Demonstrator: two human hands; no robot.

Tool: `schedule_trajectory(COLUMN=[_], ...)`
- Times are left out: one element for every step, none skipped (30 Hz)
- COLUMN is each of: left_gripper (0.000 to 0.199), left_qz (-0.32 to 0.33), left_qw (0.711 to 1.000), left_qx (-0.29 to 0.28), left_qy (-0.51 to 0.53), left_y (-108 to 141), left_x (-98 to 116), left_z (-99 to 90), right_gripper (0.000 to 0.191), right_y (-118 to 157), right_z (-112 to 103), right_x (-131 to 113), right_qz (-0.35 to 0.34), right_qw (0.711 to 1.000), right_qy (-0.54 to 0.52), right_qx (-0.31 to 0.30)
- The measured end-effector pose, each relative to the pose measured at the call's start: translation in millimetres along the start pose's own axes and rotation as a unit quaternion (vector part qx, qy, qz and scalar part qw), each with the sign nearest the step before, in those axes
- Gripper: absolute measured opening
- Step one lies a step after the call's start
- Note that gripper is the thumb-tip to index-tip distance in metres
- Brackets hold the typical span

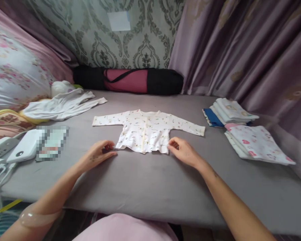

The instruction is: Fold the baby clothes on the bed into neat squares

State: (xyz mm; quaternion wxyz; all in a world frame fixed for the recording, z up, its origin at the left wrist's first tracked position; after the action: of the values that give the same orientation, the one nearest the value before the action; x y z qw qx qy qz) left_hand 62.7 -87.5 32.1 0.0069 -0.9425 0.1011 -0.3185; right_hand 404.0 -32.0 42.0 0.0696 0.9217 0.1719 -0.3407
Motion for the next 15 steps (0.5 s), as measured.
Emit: schedule_trajectory(left_gripper=[0.033, 0.030, 0.027, 0.024, 0.022, 0.020, 0.019, 0.019, 0.020, 0.022, 0.025, 0.027, 0.028, 0.029, 0.030], left_qz=[0.010, 0.016, 0.020, 0.026, 0.038, 0.054, 0.074, 0.095, 0.116, 0.136, 0.153, 0.168, 0.180, 0.188, 0.195], left_qw=[1.000, 0.999, 0.999, 0.998, 0.996, 0.994, 0.990, 0.986, 0.980, 0.974, 0.967, 0.961, 0.955, 0.951, 0.948], left_qx=[0.007, 0.012, 0.015, 0.016, 0.016, 0.015, 0.013, 0.009, 0.005, 0.000, -0.006, -0.014, -0.022, -0.029, -0.038], left_qy=[-0.012, -0.025, -0.039, -0.055, -0.074, -0.095, -0.117, -0.140, -0.162, -0.183, -0.203, -0.220, -0.233, -0.243, -0.248], left_y=[-1, -3, -5, -7, -9, -10, -12, -12, -12, -12, -11, -10, -10, -9, -9], left_x=[4, 7, 10, 12, 15, 19, 22, 26, 30, 34, 37, 40, 42, 43, 44], left_z=[2.1, 3.9, 5.7, 7.5, 9.2, 10.7, 12.2, 13.7, 14.9, 15.8, 16.7, 17.2, 17.6, 17.6, 17.8], right_gripper=[0.016, 0.017, 0.017, 0.015, 0.012, 0.009, 0.008, 0.009, 0.013, 0.016, 0.020, 0.025, 0.030, 0.035, 0.039], right_y=[7, 12, 16, 18, 20, 21, 22, 22, 23, 24, 25, 27, 28, 30, 30], right_z=[4, 8, 11, 13, 15, 17, 18, 19, 19, 21, 22, 24, 27, 29, 31], right_x=[-3, -7, -10, -14, -17, -19, -22, -24, -26, -27, -29, -30, -31, -32, -33], right_qz=[-0.013, -0.029, -0.046, -0.065, -0.084, -0.103, -0.122, -0.142, -0.162, -0.180, -0.197, -0.212, -0.226, -0.236, -0.244], right_qw=[1.000, 0.999, 0.997, 0.995, 0.993, 0.991, 0.988, 0.984, 0.978, 0.971, 0.962, 0.952, 0.942, 0.932, 0.925], right_qy=[0.018, 0.036, 0.053, 0.068, 0.078, 0.086, 0.094, 0.107, 0.127, 0.154, 0.186, 0.219, 0.249, 0.273, 0.290], right_qx=[-0.010, -0.016, -0.019, -0.021, -0.024, -0.026, -0.027, -0.027, -0.025, -0.021, -0.017, -0.015, -0.014, -0.015, -0.015])
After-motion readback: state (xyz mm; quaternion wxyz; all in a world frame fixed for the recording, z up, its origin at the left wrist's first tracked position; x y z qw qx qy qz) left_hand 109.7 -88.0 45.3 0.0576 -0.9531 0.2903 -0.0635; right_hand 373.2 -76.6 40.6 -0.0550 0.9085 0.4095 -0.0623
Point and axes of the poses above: each hand's wrist, its own y-axis away from the middle knuckle, its own z-axis out of the palm, x = y × z, the point moved 9 cm from there along -y, towards the middle knuckle, and after that the axes turned 1 degree about z, right-handed, at the moved point
